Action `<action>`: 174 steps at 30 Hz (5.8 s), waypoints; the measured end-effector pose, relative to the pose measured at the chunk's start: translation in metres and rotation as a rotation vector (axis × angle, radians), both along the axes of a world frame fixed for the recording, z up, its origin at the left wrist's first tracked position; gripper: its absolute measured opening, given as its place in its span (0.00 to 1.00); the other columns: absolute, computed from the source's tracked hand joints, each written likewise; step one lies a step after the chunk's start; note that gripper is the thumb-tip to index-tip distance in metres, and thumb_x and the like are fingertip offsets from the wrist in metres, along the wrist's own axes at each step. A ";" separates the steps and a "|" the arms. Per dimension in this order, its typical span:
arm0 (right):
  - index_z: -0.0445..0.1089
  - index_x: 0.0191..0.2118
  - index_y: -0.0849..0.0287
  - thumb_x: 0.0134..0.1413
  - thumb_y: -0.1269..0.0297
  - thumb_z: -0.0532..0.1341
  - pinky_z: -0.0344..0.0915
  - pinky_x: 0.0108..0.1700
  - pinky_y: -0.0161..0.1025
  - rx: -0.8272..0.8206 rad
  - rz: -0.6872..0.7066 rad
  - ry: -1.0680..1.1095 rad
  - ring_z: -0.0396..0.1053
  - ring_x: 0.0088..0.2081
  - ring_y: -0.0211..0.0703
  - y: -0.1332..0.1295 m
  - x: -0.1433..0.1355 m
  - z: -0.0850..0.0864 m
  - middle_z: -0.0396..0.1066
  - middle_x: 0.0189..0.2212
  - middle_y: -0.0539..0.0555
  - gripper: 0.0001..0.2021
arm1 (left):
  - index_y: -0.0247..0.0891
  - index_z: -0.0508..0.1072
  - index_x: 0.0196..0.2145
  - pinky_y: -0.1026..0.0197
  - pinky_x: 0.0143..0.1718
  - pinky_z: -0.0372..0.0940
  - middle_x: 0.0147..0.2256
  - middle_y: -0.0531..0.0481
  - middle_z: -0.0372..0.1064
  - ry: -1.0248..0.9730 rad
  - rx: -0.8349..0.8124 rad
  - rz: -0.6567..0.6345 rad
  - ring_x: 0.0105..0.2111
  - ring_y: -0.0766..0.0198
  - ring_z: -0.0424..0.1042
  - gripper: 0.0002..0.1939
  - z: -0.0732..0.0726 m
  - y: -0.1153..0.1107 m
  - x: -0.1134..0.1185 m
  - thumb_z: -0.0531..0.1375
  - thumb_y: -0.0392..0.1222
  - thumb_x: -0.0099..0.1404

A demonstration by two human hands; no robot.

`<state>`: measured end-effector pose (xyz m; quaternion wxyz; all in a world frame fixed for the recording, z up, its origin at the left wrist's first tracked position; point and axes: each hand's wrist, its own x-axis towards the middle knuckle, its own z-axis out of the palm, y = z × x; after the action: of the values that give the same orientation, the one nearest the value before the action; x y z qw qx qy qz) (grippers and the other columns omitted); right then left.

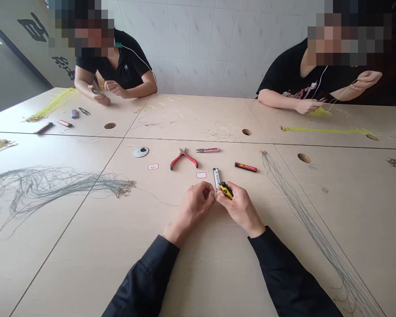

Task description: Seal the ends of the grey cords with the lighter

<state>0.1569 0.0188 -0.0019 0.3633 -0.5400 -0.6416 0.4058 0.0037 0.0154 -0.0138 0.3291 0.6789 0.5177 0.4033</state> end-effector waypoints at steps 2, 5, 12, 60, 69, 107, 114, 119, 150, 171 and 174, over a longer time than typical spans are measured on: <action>0.61 0.27 0.58 0.53 0.62 0.58 0.52 0.27 0.32 0.001 -0.006 -0.005 0.51 0.25 0.34 0.000 0.000 0.000 0.55 0.22 0.44 0.08 | 0.37 0.64 0.29 0.66 0.29 0.55 0.23 0.57 0.62 0.003 0.022 -0.012 0.24 0.70 0.57 0.05 -0.002 0.000 0.000 0.54 0.36 0.63; 0.62 0.27 0.58 0.53 0.62 0.58 0.52 0.27 0.32 -0.003 -0.003 -0.006 0.51 0.25 0.35 0.000 -0.001 0.000 0.56 0.22 0.44 0.07 | 0.38 0.63 0.29 0.66 0.29 0.54 0.23 0.57 0.60 0.006 0.050 -0.026 0.23 0.71 0.56 0.05 -0.004 0.000 -0.001 0.53 0.36 0.64; 0.66 0.29 0.59 0.54 0.58 0.58 0.53 0.27 0.33 -0.027 -0.074 0.004 0.52 0.24 0.35 0.002 0.003 0.004 0.56 0.22 0.45 0.09 | 0.38 0.62 0.30 0.67 0.23 0.50 0.22 0.58 0.55 -0.086 -0.006 0.000 0.21 0.72 0.52 0.05 0.001 -0.002 -0.002 0.53 0.37 0.65; 0.67 0.31 0.59 0.55 0.58 0.59 0.54 0.28 0.33 -0.079 -0.029 0.082 0.53 0.25 0.36 0.002 0.005 -0.001 0.57 0.23 0.45 0.09 | 0.37 0.68 0.32 0.64 0.33 0.59 0.27 0.53 0.68 -0.015 0.053 -0.011 0.26 0.68 0.63 0.05 0.001 -0.002 -0.002 0.54 0.38 0.65; 0.68 0.31 0.59 0.53 0.54 0.60 0.46 0.21 0.33 -0.171 -0.034 0.116 0.43 0.20 0.33 0.001 0.004 0.002 0.50 0.20 0.44 0.13 | 0.37 0.69 0.32 0.64 0.33 0.59 0.28 0.52 0.69 -0.036 0.040 0.003 0.27 0.68 0.63 0.06 0.003 -0.001 -0.002 0.54 0.39 0.65; 0.66 0.31 0.59 0.58 0.55 0.58 0.52 0.29 0.33 -0.090 -0.016 0.101 0.52 0.26 0.36 0.001 0.004 0.000 0.54 0.22 0.45 0.12 | 0.36 0.70 0.30 0.66 0.29 0.57 0.25 0.54 0.67 -0.097 -0.040 -0.016 0.25 0.70 0.62 0.06 0.009 -0.004 -0.002 0.56 0.39 0.64; 0.56 0.25 0.57 0.58 0.53 0.59 0.47 0.26 0.33 -0.063 -0.037 0.103 0.46 0.25 0.35 0.000 0.004 0.002 0.47 0.22 0.44 0.17 | 0.36 0.70 0.31 0.66 0.30 0.58 0.25 0.55 0.67 -0.101 -0.039 -0.031 0.25 0.70 0.62 0.06 0.007 -0.004 -0.002 0.57 0.39 0.64; 0.55 0.25 0.57 0.58 0.54 0.59 0.47 0.25 0.33 -0.074 -0.034 0.098 0.46 0.25 0.35 0.001 0.003 0.002 0.48 0.21 0.44 0.18 | 0.36 0.71 0.31 0.66 0.28 0.58 0.25 0.54 0.69 -0.100 -0.050 -0.036 0.25 0.69 0.63 0.05 0.007 -0.003 -0.002 0.57 0.38 0.63; 0.57 0.19 0.59 0.61 0.43 0.51 0.42 0.21 0.35 -0.156 0.034 0.123 0.45 0.19 0.32 -0.002 -0.001 0.003 0.50 0.16 0.46 0.27 | 0.34 0.70 0.33 0.66 0.30 0.59 0.27 0.51 0.68 -0.443 -0.275 -0.092 0.27 0.68 0.66 0.12 0.008 -0.003 -0.002 0.59 0.48 0.65; 0.56 0.20 0.57 0.61 0.47 0.51 0.42 0.20 0.35 -0.201 0.012 0.189 0.40 0.18 0.32 -0.002 0.000 -0.001 0.46 0.15 0.44 0.23 | 0.35 0.68 0.31 0.67 0.30 0.58 0.26 0.53 0.67 -0.407 -0.284 -0.102 0.27 0.69 0.64 0.08 0.010 -0.004 -0.003 0.57 0.43 0.64; 0.57 0.21 0.57 0.62 0.44 0.50 0.43 0.21 0.35 -0.205 -0.005 0.198 0.41 0.18 0.33 -0.002 -0.002 0.002 0.46 0.16 0.44 0.25 | 0.36 0.67 0.30 0.67 0.29 0.57 0.26 0.54 0.65 -0.395 -0.286 -0.099 0.26 0.69 0.62 0.08 0.010 -0.004 -0.003 0.55 0.42 0.64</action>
<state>0.1552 0.0165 0.0002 0.3688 -0.5333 -0.5563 0.5197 0.0009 0.0115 -0.0041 0.5359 0.5582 0.4612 0.4342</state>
